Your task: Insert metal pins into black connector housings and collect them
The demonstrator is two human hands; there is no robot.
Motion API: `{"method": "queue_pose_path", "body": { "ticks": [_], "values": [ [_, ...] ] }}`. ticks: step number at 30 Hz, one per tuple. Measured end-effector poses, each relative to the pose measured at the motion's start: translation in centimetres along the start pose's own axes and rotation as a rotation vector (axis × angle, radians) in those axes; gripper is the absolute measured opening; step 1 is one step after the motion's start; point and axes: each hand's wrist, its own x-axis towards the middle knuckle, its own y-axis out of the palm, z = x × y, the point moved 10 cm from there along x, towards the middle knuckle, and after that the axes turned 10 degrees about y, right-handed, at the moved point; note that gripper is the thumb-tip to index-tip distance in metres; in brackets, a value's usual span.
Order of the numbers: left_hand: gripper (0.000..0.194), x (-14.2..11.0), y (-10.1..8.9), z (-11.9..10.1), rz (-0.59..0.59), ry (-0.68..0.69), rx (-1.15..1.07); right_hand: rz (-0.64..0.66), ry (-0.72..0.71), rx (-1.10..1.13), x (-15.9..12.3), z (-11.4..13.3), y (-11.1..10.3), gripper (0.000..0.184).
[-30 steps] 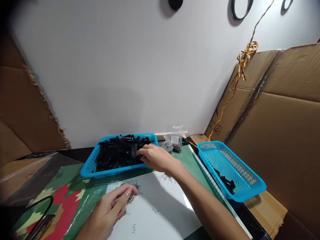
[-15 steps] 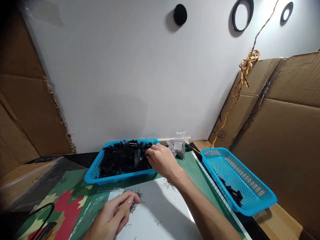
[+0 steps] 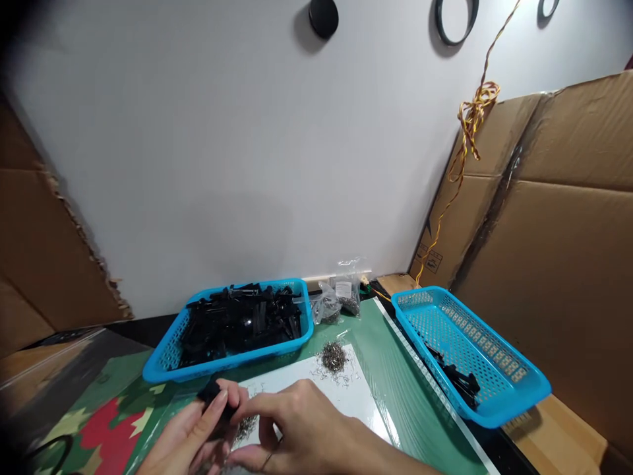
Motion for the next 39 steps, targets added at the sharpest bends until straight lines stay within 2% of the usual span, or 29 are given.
{"method": "queue_pose_path", "body": {
  "ticks": [2, 3, 4, 6, 8, 10, 11, 13, 15, 18, 20, 24, 27, 31, 35, 39],
  "values": [
    [0.066, 0.0, 0.2, 0.2, 0.043, -0.016, 0.044, -0.003, 0.039, -0.03, -0.3, -0.2, -1.7, 0.028],
    [0.071, -0.1, 0.5, 0.2, 0.071, -0.026, 0.061, -0.084, 0.078, -0.045, -0.4, -0.6, -3.6, 0.019],
    [0.075, -0.2, 0.7, 0.4, 0.095, -0.039, 0.074, -0.097, 0.135, -0.074, -0.4, -1.2, -4.9, 0.017],
    [0.074, -0.4, 0.9, 0.3, 0.099, -0.051, 0.102, -0.019, 0.283, -0.133, -0.5, -2.9, -6.3, 0.013],
    [0.07, -0.5, 1.2, 0.3, 0.122, -0.065, 0.141, 0.199, 0.345, -0.116, -1.1, -4.1, -5.6, 0.01],
    [0.067, -0.7, 1.6, 0.4, 0.162, -0.077, 0.213, 0.409, 0.368, -0.098, -2.1, -4.7, -4.1, 0.016],
    [0.065, -0.7, 1.7, 0.4, 0.178, -0.069, 0.257, 0.481, 0.374, -0.096, -2.6, -4.9, -3.5, 0.023],
    [0.061, -0.8, 1.9, 0.2, 0.214, -0.021, 0.349, 0.537, 0.377, -0.107, -3.3, -5.1, -2.7, 0.031],
    [0.058, -0.9, 1.8, 0.1, 0.221, 0.018, 0.424, 0.51, 0.369, -0.125, -3.3, -5.1, -2.4, 0.027],
    [0.047, -1.1, 1.7, 0.2, 0.217, 0.03, 0.481, 0.469, 0.362, -0.152, -3.2, -5.1, -2.3, 0.012],
    [0.049, -1.3, 2.1, -0.1, 0.239, 0.04, 0.483, 0.472, 0.362, -0.165, -3.2, -5.1, -2.1, 0.006],
    [0.043, -1.2, 3.0, -1.2, 0.259, 0.086, 0.456, 0.477, 0.317, -0.211, -3.3, -4.7, -2.1, 0.004],
    [0.039, -1.0, 2.8, -1.4, 0.224, 0.086, 0.45, 0.472, 0.318, -0.185, -3.4, -4.6, -2.3, 0.007],
    [0.044, -0.9, 1.9, -0.8, 0.175, 0.029, 0.417, 0.414, 0.371, 0.044, -3.2, -4.6, -2.8, 0.003],
    [0.049, -0.8, 1.5, -1.3, 0.107, 0.031, 0.363, 0.289, 0.379, 0.373, -2.5, -4.1, -3.1, 0.018],
    [0.053, -1.2, 1.6, -1.0, 0.075, -0.077, 0.271, 0.164, 0.406, 0.576, -2.2, -4.2, -2.8, 0.027]
  ]
}}
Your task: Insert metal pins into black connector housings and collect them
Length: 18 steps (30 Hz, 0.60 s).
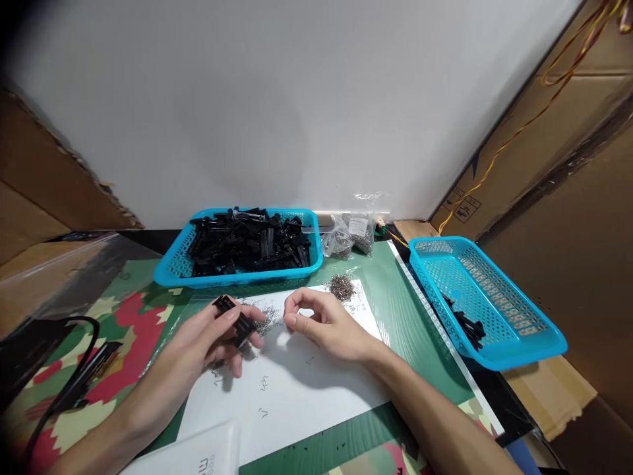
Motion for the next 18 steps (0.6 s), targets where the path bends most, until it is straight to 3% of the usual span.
{"method": "queue_pose_path", "body": {
  "ticks": [4, 11, 18],
  "values": [
    [0.044, 0.0, 0.9, -0.1, 0.061, -0.006, -0.121, -0.074, -0.026, 0.093, 0.0, -0.4, 0.2, 0.028],
    [0.04, -0.8, 3.6, 0.3, 0.322, -0.03, -0.185, -0.171, -0.095, 0.033, -0.7, 0.0, 0.7, 0.022],
    [0.046, -1.1, 2.9, 0.9, 0.279, -0.049, -0.164, -0.161, -0.071, 0.016, -0.7, 0.3, 1.2, 0.019]
  ]
}}
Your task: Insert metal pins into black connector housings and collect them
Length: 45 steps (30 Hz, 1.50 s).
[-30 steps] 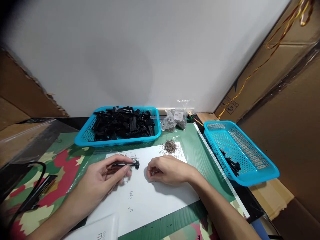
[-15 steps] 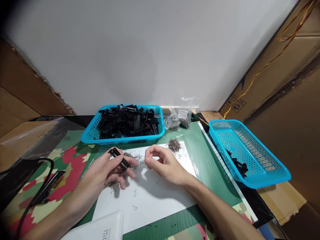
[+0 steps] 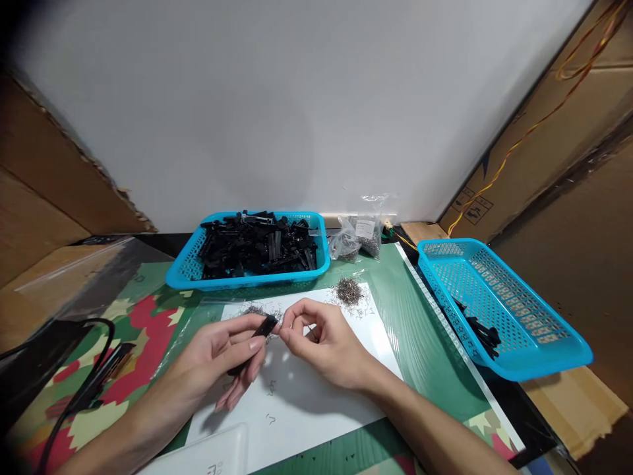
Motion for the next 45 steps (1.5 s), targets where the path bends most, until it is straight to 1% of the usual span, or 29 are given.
{"method": "queue_pose_path", "body": {
  "ticks": [2, 4, 7, 10, 12, 15, 18, 22, 26, 28, 30, 31, 33, 36, 38, 41, 45],
  "values": [
    [0.051, -0.2, 0.0, -0.2, -0.019, -0.013, -0.019, -0.021, -0.006, -0.016, 0.0, -0.1, -0.1, 0.018],
    [0.057, -0.5, -0.1, -0.6, -0.061, -0.027, -0.054, -0.073, -0.017, -0.015, 0.0, -0.2, -0.5, 0.018],
    [0.064, -0.9, 0.2, -1.4, -0.097, -0.05, -0.126, -0.202, -0.024, -0.005, -0.3, -0.4, -1.3, 0.021],
    [0.068, -1.2, 0.9, -1.8, -0.072, -0.076, -0.19, -0.348, -0.044, -0.035, -0.8, -0.3, -2.0, 0.022],
    [0.069, -1.4, 1.4, -2.0, -0.041, -0.089, -0.206, -0.428, -0.103, -0.096, -1.4, 0.2, -2.2, 0.019],
    [0.069, -1.7, 2.1, -1.9, 0.014, -0.109, -0.193, -0.517, -0.247, -0.232, -2.4, 1.6, -2.2, 0.014],
    [0.07, -1.9, 2.5, -1.7, 0.054, -0.117, -0.207, -0.566, -0.369, -0.372, -3.3, 3.0, -1.9, 0.013],
    [0.074, -1.9, 2.1, -1.3, 0.028, -0.122, -0.264, -0.598, -0.506, -0.516, -4.2, 4.5, -1.3, 0.013],
    [0.07, -1.6, 1.7, -1.2, -0.016, -0.103, -0.214, -0.594, -0.619, -0.656, -5.0, 5.3, -0.2, 0.016],
    [0.065, -1.4, 1.9, -1.3, -0.008, -0.092, -0.176, -0.58, -0.671, -0.723, -5.5, 5.7, 0.5, 0.019],
    [0.058, -1.1, 2.2, -1.2, 0.012, -0.079, -0.155, -0.587, -0.689, -0.752, -5.8, 5.9, 0.7, 0.019],
    [0.055, -0.9, 2.1, -1.1, 0.008, -0.069, -0.147, -0.591, -0.684, -0.758, -5.8, 6.0, 0.6, 0.017],
    [0.049, -0.5, 1.5, -1.0, -0.039, -0.043, -0.12, -0.591, -0.684, -0.775, -5.7, 6.0, 0.6, 0.015],
    [0.043, 0.0, 0.1, -1.0, -0.115, -0.002, -0.028, -0.516, -0.671, -0.821, -4.9, 5.4, 0.9, 0.013],
    [0.037, 0.2, -0.2, -1.4, -0.108, 0.066, 0.067, -0.439, -0.633, -0.848, -4.1, 4.6, 1.1, 0.012],
    [0.028, 0.3, 0.1, -2.0, -0.063, 0.173, 0.191, -0.349, -0.58, -0.886, -3.3, 3.3, 1.5, 0.013],
    [0.026, 0.0, 0.2, -1.7, -0.057, 0.201, 0.246, -0.345, -0.577, -0.926, -3.4, 3.0, 1.6, 0.015]
  ]
}}
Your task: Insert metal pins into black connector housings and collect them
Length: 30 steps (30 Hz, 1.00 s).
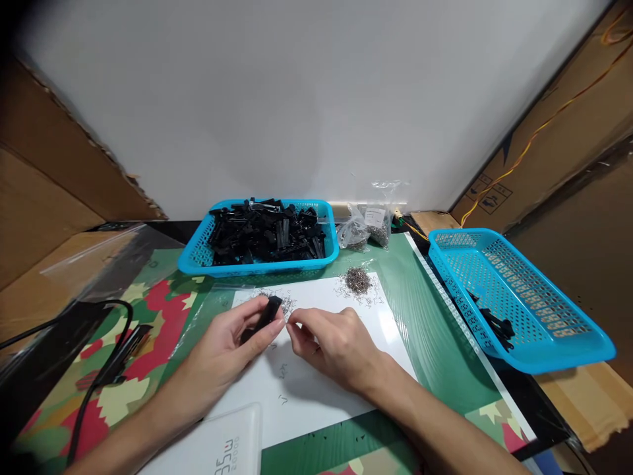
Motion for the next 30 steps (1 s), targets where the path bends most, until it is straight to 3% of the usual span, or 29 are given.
{"method": "queue_pose_path", "body": {
  "ticks": [6, 12, 18, 23, 30],
  "values": [
    [0.032, -0.7, -0.6, 0.7, -0.049, -0.066, 0.072, -0.005, -0.048, -0.02, -0.1, 0.8, -0.3, 0.015],
    [0.035, -0.2, 0.6, 1.3, 0.031, -0.127, -0.125, -0.051, -0.088, -0.108, -0.2, 1.5, -0.6, 0.017],
    [0.035, 0.4, 0.1, -0.2, 0.016, -0.013, 0.011, -0.114, -0.112, -0.108, -0.3, 1.5, -0.8, 0.017],
    [0.029, 0.0, 0.3, 0.5, 0.034, -0.059, -0.024, -0.095, -0.121, -0.11, -0.3, 1.6, -0.7, 0.015],
    [0.038, -0.2, 0.5, 1.3, 0.041, -0.126, -0.073, -0.091, -0.175, -0.149, -0.7, 1.9, -0.4, 0.015]
  ]
}}
